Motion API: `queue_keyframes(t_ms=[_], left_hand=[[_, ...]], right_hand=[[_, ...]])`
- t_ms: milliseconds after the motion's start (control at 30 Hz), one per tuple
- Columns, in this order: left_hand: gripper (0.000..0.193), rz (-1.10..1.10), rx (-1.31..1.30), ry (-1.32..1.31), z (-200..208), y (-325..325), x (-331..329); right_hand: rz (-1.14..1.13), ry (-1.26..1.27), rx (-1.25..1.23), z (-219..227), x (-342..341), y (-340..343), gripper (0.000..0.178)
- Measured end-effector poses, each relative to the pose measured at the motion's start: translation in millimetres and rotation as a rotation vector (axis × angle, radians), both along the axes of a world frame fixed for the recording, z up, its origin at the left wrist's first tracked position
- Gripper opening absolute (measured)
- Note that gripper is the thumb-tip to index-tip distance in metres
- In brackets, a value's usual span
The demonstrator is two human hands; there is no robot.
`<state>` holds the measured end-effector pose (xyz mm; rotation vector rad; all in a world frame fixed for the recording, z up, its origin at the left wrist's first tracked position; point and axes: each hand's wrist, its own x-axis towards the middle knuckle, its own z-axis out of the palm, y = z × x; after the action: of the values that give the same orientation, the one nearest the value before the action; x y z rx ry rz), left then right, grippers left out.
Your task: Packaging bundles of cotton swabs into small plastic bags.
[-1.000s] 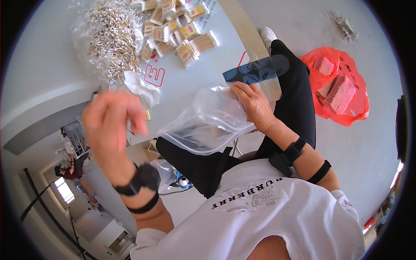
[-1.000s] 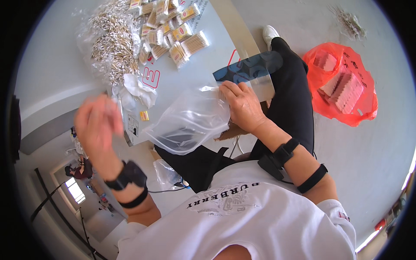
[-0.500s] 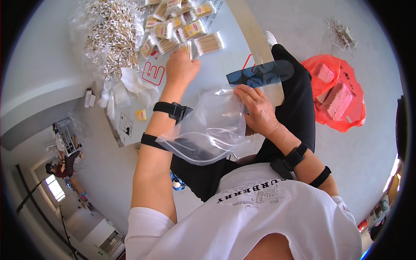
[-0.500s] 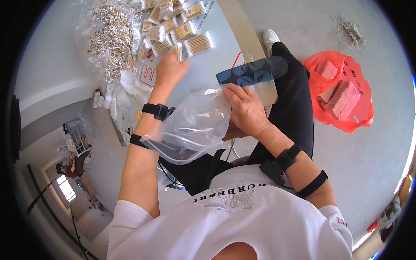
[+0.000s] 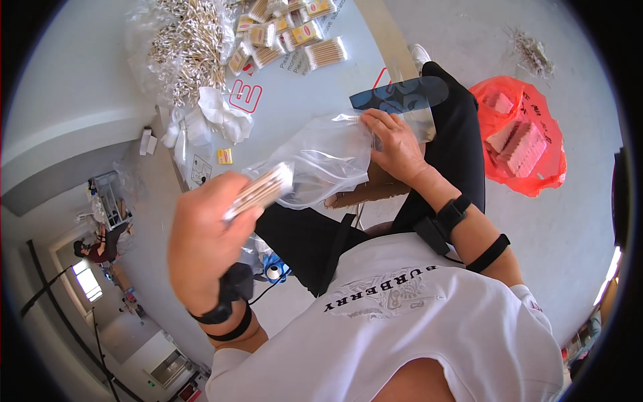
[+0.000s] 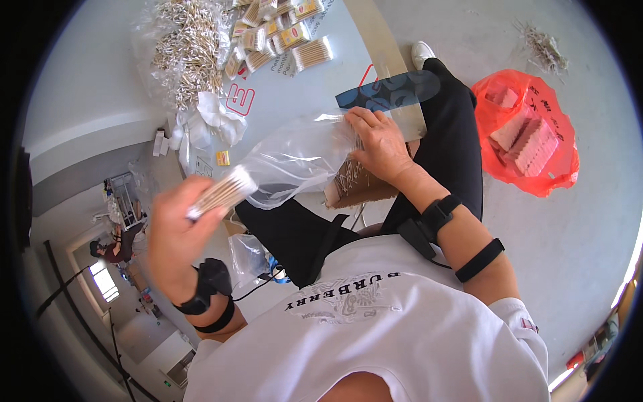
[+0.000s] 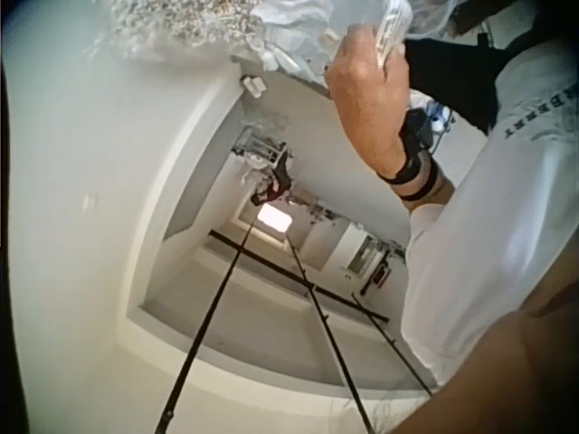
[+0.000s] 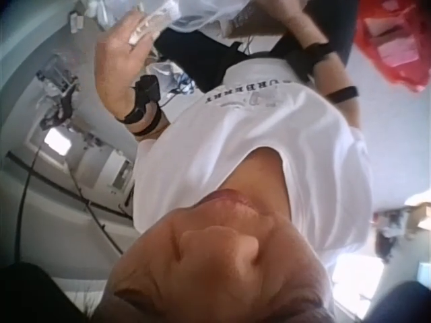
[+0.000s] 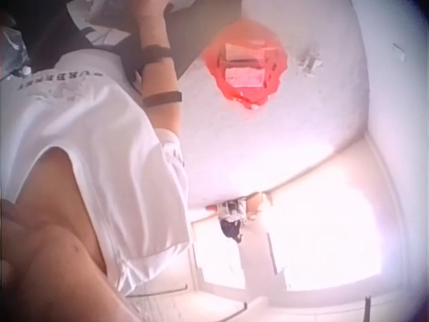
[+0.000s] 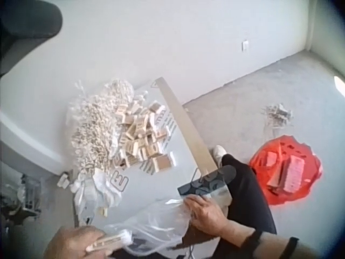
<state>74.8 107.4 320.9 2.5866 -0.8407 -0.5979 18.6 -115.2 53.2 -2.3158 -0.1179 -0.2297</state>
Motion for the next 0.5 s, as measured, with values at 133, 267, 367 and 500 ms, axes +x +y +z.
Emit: queue_keyframes(t_ms=[133,267,367,500], left_hand=[[0.017,0.022,0.543,-0.326,-38.4,-39.5,-19.2],[0.024,-0.186,0.232,-0.232,-57.3,-50.3,-16.0],[0.023,-0.285,0.019,-0.259,-77.3,-55.0,-10.5],[0.026,-0.231,0.651,-0.345,-105.6,-59.3,-9.9]], right_hand=[[0.006,0.078,0.062,6.6,-1.1,-1.2,0.063],[0.011,0.059,0.050,3.0,-1.3,-0.7,0.064],[0.005,0.029,0.019,-3.7,-0.2,-2.0,0.064],[-0.002,0.073,0.053,3.5,-1.0,-0.8,0.065]])
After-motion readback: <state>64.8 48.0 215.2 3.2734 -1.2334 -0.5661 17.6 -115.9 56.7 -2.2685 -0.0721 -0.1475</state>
